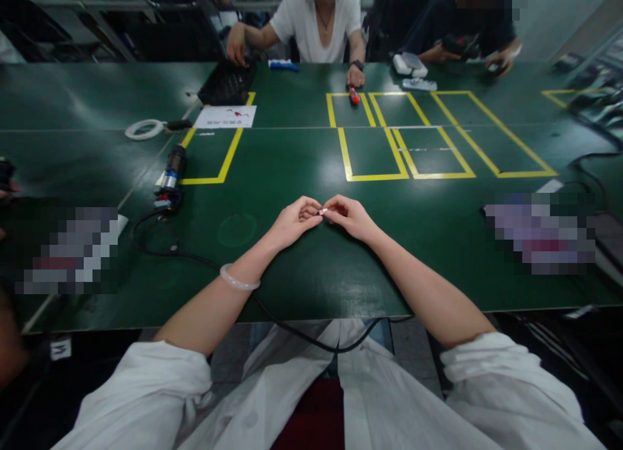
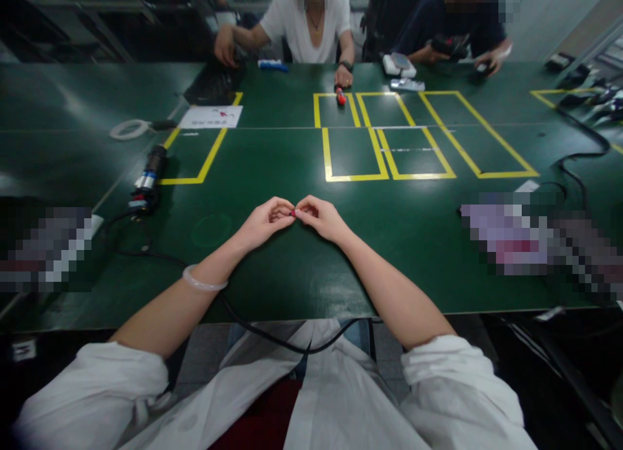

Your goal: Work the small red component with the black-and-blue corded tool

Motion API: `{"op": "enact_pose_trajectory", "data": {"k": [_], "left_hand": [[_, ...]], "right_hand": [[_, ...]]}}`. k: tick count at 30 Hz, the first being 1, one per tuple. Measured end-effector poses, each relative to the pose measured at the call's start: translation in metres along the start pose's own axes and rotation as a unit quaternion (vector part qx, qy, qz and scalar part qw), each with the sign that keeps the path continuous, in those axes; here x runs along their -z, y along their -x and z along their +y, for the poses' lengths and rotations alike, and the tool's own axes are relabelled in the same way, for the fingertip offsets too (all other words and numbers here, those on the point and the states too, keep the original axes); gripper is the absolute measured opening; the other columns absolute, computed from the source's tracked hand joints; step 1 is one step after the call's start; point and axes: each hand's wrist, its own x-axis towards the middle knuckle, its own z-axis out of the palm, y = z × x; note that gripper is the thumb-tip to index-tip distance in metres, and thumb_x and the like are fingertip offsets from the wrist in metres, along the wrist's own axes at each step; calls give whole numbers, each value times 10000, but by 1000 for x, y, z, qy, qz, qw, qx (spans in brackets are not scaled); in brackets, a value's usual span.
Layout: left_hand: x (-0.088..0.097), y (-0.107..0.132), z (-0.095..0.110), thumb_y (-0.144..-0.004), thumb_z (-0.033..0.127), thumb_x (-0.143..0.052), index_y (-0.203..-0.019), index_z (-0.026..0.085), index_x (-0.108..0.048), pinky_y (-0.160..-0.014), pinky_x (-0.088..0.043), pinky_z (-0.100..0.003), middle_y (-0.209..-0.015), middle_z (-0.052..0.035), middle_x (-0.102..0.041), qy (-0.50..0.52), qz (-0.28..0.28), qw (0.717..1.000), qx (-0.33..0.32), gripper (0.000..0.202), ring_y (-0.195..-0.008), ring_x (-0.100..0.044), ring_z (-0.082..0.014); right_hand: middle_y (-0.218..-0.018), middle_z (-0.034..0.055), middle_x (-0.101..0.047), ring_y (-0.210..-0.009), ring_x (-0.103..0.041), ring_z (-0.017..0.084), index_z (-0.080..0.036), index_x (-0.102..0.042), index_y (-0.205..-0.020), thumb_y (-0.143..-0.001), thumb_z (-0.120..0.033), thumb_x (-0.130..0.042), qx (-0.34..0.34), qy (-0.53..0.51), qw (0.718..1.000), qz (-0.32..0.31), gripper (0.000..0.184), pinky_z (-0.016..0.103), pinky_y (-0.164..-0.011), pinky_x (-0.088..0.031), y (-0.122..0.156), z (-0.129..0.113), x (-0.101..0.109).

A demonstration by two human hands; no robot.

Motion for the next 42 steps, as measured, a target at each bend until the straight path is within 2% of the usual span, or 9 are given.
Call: {"op": "enact_pose_trajectory", "data": {"k": [3, 6, 9, 12, 16, 26, 33, 38, 42], "left_hand": [[-2, 3, 5, -834, 368, -694, -1094, 169, -586, -720, -485, -256, -916, -38, -670, -57, 1, 998, -23, 345, -777, -623, -136], [-2, 6, 9, -884, 378, -639, -1058, 173, -606, -761, -492, -269, -915, -41, -695, -99, 4, 995, -34, 271, -818, -649, -153], [-1, 6, 9, -901, 412, -618, -1028, 167, -615, -781, -498, -282, -927, -53, -709, -101, 17, 994, -29, 276, -847, -666, -171], [-1, 6, 9, -896, 418, -626, -1022, 163, -623, -787, -499, -284, -927, -55, -704, -107, 29, 993, -26, 285, -854, -662, -172], [0, 5, 8, -889, 396, -632, -1033, 166, -618, -782, -497, -273, -953, -50, -694, -113, 25, 993, -33, 272, -853, -647, -161], [-1, 5, 5, -883, 347, -627, -1014, 172, -598, -782, -494, -276, -943, -42, -674, -121, 24, 992, -34, 221, -848, -634, -153], [-1, 5, 9, -889, 382, -616, -1018, 167, -609, -786, -493, -284, -961, -51, -680, -122, 15, 992, -28, 251, -852, -632, -161], [0, 5, 10, -895, 424, -609, -1014, 166, -625, -779, -487, -284, -943, -52, -688, -124, 16, 992, -24, 285, -847, -637, -169], [3, 5, 12, -950, 427, -527, -1023, 162, -644, -790, -477, -285, -902, -50, -693, -127, 27, 991, -25, 299, -829, -644, -168]], "right_hand": [[-742, 12, -654, -637, -604, 127, -166, -613, -902, -883, -441, -643, -22, -31, 999, -5, 278, 271, -627, -481, 0, 1, -1], [-729, 13, -663, -651, -614, 128, -170, -599, -916, -891, -457, -630, -29, -57, 998, -11, 290, 272, -641, -497, 0, -1, -1], [-753, 4, -670, -646, -603, 121, -178, -579, -1000, -842, -443, -694, -28, -59, 998, -14, 329, 254, -616, -478, 1, -2, -1], [-787, -2, -655, -650, -574, 109, -180, -576, -1001, -799, -405, -737, -18, -47, 999, -19, 343, 240, -606, -451, 1, -2, -1], [-804, 2, -634, -666, -553, 108, -173, -591, -973, -827, -374, -700, -2, -27, 999, -18, 271, 248, -630, -443, 1, -3, -1], [-819, -2, -627, -668, -536, 112, -185, -593, -1006, -831, -329, -675, 8, -3, 1000, -14, 241, 255, -638, -440, 2, -4, -1], [-725, -19, -580, -615, -499, 111, -180, -620, -946, -825, -342, -684, 10, 59, 998, 2, 212, 260, -607, -414, 2, -8, 1], [-708, -21, -584, -611, -499, 112, -177, -618, -935, -820, -358, -684, -3, 50, 999, 0, 224, 256, -600, -408, 1, -5, 1], [-696, -27, -574, -598, -494, 108, -174, -609, -940, -813, -360, -687, -9, 25, 1000, 1, 239, 255, -596, -407, 0, -4, 2]]}}
